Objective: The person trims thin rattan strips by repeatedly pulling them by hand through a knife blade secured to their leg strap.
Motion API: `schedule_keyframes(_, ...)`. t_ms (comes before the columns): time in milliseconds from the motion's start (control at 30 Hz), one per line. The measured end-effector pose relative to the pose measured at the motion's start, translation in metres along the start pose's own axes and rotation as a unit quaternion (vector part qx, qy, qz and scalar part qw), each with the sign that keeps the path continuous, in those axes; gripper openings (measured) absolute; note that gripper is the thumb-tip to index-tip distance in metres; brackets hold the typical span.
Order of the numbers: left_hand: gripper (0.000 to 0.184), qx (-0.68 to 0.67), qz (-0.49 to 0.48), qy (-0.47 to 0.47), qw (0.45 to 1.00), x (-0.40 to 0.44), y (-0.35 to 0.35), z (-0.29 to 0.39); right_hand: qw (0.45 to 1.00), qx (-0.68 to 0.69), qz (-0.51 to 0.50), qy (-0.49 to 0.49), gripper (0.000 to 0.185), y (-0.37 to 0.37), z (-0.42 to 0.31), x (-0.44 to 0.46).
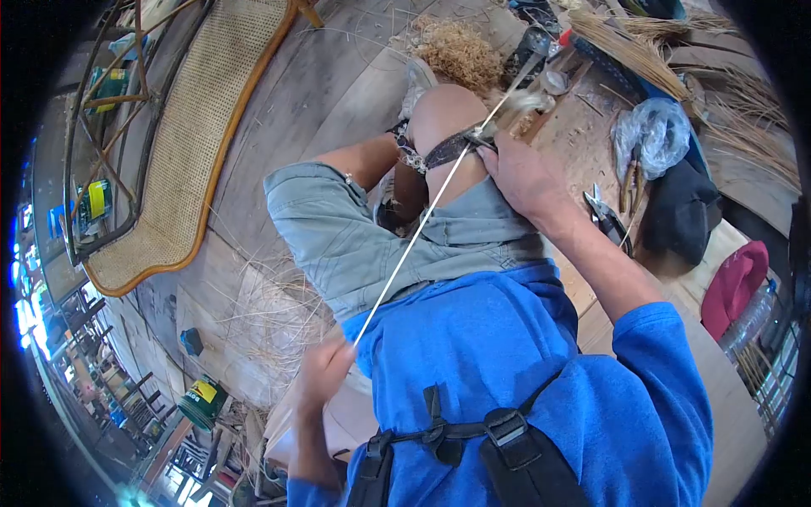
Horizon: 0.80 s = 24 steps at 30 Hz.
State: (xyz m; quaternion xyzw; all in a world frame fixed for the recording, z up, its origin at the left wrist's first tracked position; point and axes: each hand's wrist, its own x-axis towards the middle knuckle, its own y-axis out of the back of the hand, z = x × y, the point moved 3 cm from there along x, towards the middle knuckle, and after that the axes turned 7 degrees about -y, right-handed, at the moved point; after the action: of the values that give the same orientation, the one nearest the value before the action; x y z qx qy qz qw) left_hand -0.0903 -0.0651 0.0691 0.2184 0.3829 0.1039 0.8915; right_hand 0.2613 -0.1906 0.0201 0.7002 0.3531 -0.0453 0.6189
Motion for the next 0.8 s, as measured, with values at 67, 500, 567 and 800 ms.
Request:
schedule_keyframes(67, 0.037, -0.068, -0.026, 0.166, 0.983, -0.060, 0.006, -0.047, 1.000, -0.009, -0.012, -0.001, 0.035, 0.001, -0.005, 0.001)
schedule_keyframes(500, 0.034, 0.046, 0.116, -0.170, 0.977, 0.197, -0.039, 0.139, 1.000, -0.007, 0.011, 0.004, 0.034, 0.004, -0.006, -0.013)
schedule_keyframes(567, 0.036, 0.080, 0.146, -0.232, 0.958, 0.224, -0.049, 0.150, 1.000, -0.002, 0.020, 0.001, 0.034, 0.003, -0.004, -0.013)
schedule_keyframes(800, 0.035, -0.027, 0.075, -0.229, 0.970, 0.177, -0.041, 0.119, 0.997, 0.017, 0.051, 0.047, 0.031, -0.006, 0.002, -0.005)
